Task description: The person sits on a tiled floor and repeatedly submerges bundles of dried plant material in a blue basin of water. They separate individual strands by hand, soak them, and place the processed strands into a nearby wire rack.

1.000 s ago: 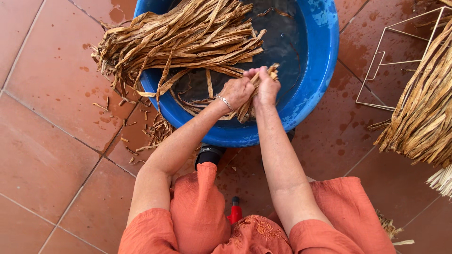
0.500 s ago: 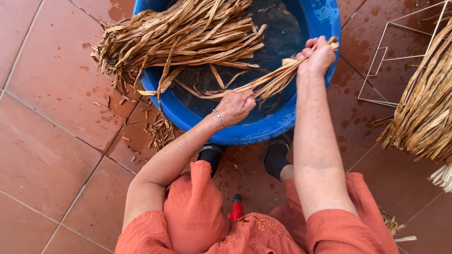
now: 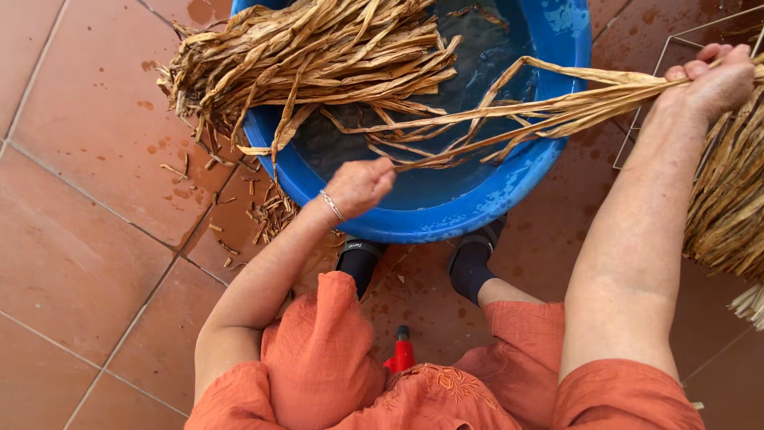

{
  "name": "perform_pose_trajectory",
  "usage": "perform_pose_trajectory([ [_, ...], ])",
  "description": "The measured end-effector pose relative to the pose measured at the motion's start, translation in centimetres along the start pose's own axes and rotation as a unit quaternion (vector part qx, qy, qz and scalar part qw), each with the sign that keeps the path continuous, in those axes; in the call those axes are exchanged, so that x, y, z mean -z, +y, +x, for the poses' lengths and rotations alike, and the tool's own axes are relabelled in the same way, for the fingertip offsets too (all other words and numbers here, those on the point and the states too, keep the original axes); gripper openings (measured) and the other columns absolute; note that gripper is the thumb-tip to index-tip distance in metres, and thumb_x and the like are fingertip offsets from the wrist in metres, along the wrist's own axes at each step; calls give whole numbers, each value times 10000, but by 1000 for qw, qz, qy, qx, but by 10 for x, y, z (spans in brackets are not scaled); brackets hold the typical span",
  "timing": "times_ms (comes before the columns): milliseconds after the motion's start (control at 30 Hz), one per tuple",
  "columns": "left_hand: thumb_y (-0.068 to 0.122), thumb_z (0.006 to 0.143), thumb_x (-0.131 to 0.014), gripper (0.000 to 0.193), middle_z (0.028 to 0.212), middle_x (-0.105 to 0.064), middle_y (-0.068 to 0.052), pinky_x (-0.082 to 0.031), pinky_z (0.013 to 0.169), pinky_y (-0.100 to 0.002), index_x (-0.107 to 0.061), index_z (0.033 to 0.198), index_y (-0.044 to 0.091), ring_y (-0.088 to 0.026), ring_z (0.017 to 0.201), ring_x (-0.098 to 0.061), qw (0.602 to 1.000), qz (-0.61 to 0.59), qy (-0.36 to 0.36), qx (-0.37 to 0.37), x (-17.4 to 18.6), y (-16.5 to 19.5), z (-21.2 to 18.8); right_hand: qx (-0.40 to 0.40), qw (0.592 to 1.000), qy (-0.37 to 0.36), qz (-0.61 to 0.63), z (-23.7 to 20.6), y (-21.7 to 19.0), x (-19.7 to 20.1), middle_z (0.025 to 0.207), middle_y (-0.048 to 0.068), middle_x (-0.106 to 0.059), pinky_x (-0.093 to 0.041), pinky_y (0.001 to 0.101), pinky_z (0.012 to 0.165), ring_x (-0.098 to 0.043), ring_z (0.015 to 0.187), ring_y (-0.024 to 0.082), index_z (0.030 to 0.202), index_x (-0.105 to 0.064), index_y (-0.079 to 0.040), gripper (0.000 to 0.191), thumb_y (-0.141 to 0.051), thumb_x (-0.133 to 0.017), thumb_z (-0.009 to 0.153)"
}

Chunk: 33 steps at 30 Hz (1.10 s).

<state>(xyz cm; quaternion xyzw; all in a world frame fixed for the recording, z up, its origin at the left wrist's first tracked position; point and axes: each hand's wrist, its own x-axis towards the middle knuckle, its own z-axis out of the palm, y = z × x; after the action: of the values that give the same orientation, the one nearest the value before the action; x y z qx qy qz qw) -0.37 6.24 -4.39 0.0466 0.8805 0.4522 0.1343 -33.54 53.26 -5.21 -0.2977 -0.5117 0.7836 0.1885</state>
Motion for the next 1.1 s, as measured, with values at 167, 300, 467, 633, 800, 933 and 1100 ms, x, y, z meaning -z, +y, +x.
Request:
perform_pose_trajectory([
  [167, 229, 910, -671, 226, 1141, -622, -120, -500, 890, -513, -673, 1113, 130, -316, 1108, -586, 915, 357, -110, 152, 4, -42, 8, 121, 981, -78, -129, -56, 17, -34, 731, 73, -668, -451, 274, 371, -532, 483, 93, 896, -604, -56, 288, -294, -586, 1057],
  [300, 98, 947, -676, 504, 1327, -576, -138, -456, 1000, -506, -594, 1443, 127, -312, 1268, -522, 926, 368, -8, 86, -15, -49, 18, 170, 915, -252, -266, -166, 92, -57, 776, -10, -646, -519, 196, 477, -587, 572, 37, 1068, -589, -107, 262, -362, -570, 1120],
  [467, 446, 877, -669, 685, 1452, -468, -169, -341, 1055, -617, -427, 1466, 190, -373, 1318, -427, 908, 405, -104, 34, -30, -51, 30, 282, 751, -354, -480, -295, 167, -55, 941, 90, -681, -585, 386, 696, -693, 823, 210, 1047, -546, -96, 135, -152, -667, 1028],
  [633, 504, 967, -563, 575, 1485, -472, -122, -271, 1104, -665, -487, 1454, 208, -366, 1378, -422, 846, 373, -348, 152, -31, -57, 17, 31, 541, -592, -597, -360, 203, -29, 1030, 149, -726, -558, 452, 871, -696, 997, 327, 1071, -668, -154, 271, -29, -721, 837],
  [800, 283, 996, -542, 288, 1151, -736, -135, -544, 957, -507, -758, 1078, 112, -317, 1121, -708, 898, 338, -250, 133, -13, -60, 37, -76, 689, -522, -498, -321, 192, -36, 1040, 82, -768, -571, 370, 794, -728, 909, 221, 1108, -736, -172, 301, -116, -792, 818],
  [933, 22, 956, -604, 98, 925, -599, -143, -494, 697, -426, -681, 1017, 32, -287, 890, -590, 925, 324, 191, -46, 8, -49, 78, -235, 823, -396, -332, -298, 157, -52, 753, 34, -709, -509, 254, 498, -661, 580, 95, 1051, -691, -71, 165, -146, -747, 915],
  [1100, 96, 838, -652, 61, 995, -578, -115, -427, 800, -461, -646, 898, 85, -307, 1010, -548, 887, 410, 210, -39, 26, -49, 98, -250, 888, -306, -237, -299, 137, -55, 617, -37, -535, -316, 259, 403, -400, 434, 58, 1045, -691, -72, 210, -126, -824, 892],
])
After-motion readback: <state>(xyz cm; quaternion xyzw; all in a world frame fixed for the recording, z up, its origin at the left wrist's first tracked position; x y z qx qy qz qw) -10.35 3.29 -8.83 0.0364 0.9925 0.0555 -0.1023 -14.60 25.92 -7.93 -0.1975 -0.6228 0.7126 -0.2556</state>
